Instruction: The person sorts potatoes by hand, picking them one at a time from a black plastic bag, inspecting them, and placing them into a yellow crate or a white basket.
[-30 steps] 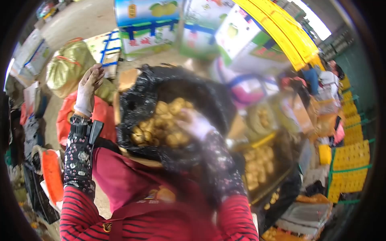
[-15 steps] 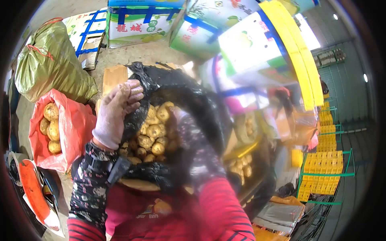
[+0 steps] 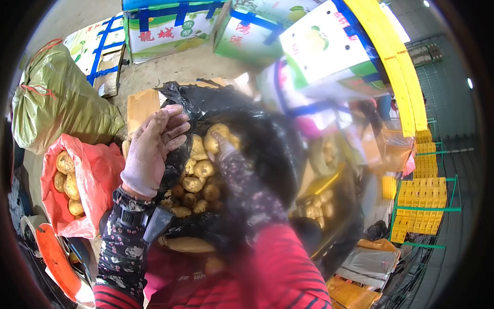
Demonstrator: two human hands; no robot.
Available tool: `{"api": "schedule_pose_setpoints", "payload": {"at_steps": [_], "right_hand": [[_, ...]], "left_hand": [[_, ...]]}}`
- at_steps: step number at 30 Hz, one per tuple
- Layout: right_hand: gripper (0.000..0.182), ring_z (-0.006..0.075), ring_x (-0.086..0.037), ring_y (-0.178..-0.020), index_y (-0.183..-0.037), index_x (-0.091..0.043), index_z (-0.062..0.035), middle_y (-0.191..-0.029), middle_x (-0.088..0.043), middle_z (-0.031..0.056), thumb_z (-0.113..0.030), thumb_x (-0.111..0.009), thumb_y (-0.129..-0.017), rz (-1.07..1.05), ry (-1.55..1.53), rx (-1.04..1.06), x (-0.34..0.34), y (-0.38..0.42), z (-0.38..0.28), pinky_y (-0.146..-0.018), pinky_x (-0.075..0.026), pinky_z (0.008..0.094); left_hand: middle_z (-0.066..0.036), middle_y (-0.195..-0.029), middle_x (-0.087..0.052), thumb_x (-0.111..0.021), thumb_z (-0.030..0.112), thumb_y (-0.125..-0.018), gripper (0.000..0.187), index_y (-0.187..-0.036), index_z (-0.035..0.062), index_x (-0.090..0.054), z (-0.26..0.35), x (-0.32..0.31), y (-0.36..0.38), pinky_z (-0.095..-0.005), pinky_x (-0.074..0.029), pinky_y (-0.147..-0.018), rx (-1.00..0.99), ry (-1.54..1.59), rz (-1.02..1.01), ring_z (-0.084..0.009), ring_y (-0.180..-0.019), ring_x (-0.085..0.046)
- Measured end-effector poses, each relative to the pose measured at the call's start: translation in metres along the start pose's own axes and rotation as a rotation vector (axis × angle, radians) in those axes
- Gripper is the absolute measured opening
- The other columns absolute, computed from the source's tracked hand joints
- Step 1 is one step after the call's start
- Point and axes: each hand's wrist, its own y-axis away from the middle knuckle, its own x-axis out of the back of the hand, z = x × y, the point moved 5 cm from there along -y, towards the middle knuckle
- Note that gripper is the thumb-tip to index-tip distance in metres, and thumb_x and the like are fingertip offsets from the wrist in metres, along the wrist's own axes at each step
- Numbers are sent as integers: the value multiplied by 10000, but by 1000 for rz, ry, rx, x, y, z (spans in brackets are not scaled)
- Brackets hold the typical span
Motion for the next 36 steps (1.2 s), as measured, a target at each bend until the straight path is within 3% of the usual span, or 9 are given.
{"api": "schedule_pose_setpoints", "payload": {"at_steps": [7,10,14,20,23,27,31,34,36], "right_hand": [[785,242,-548,-1146,-1323,-440,-89,-1221,-550,119,-23,-829,-644,-253,642,727,-19,157,-68,-990,-474,377],[860,290,-473,-1217,-1321,-465,-64,-1296,-436,146,-77,-867,-560,-151,997,904,-35,248,-74,-1073,-392,377],[909,252,-471,-1223,-1329,-468,-56,-1274,-485,140,-131,-898,-532,-201,934,1083,-9,264,-59,-1064,-382,370],[914,266,-481,-1216,-1352,-437,-35,-1282,-484,162,-188,-890,-572,160,1372,1151,-18,295,-53,-1050,-393,370],[920,296,-478,-1186,-1391,-412,-78,-1246,-462,178,-173,-889,-610,-159,727,1144,-9,284,-54,-1007,-428,392],[602,220,-541,-1133,-1291,-530,-35,-1231,-564,111,-191,-779,-765,-7,1126,1509,-11,293,-67,-945,-459,352],[425,173,-601,-992,-1188,-602,-36,-1109,-625,62,-291,-711,-867,-172,427,919,12,259,-69,-837,-506,320],[496,149,-589,-881,-1141,-597,6,-989,-646,75,-453,-543,-962,-231,195,840,20,255,-68,-803,-500,286],[584,158,-588,-923,-1200,-562,6,-1045,-632,93,-518,-526,-946,-212,442,924,23,238,-67,-809,-505,288]], "left_hand": [[8,-1110,-594,-626,324,-908,348,-1205,151,-575,-30,-18,12,-245,-409,-742,30,-261,-18,-97,-943,-530],[-12,-1137,-575,-633,245,-925,357,-1242,118,-526,-58,-37,19,-288,-514,-734,127,-196,-231,-116,-1026,-563],[-73,-965,-689,-545,224,-981,234,-1136,54,-586,-81,-16,3,-288,-585,-644,55,-154,-201,-157,-751,-684],[-75,-1053,-670,-529,382,-974,400,-1235,80,-525,-76,-37,35,-288,-592,-645,285,-204,-427,-160,-849,-687],[-42,-1072,-672,-567,512,-918,505,-1242,127,-536,-74,-48,40,-287,-569,-644,362,-103,-410,-147,-894,-675],[-20,-1091,-674,-572,540,-902,490,-1230,176,-554,-76,-46,35,-265,-539,-609,438,-41,-293,-146,-919,-665],[-31,-1112,-659,-602,464,-906,455,-1239,160,-543,-79,-48,35,-286,-550,-626,412,20,-317,-167,-954,-655],[-46,-1165,-621,-639,370,-898,463,-1273,135,-507,-80,-46,31,-313,-564,-682,302,51,-376,-180,-1009,-630],[-59,-1207,-585,-663,287,-888,480,-1296,116,-477,-75,-46,29,-325,-568,-735,172,3,-390,-189,-1056,-607]]}}
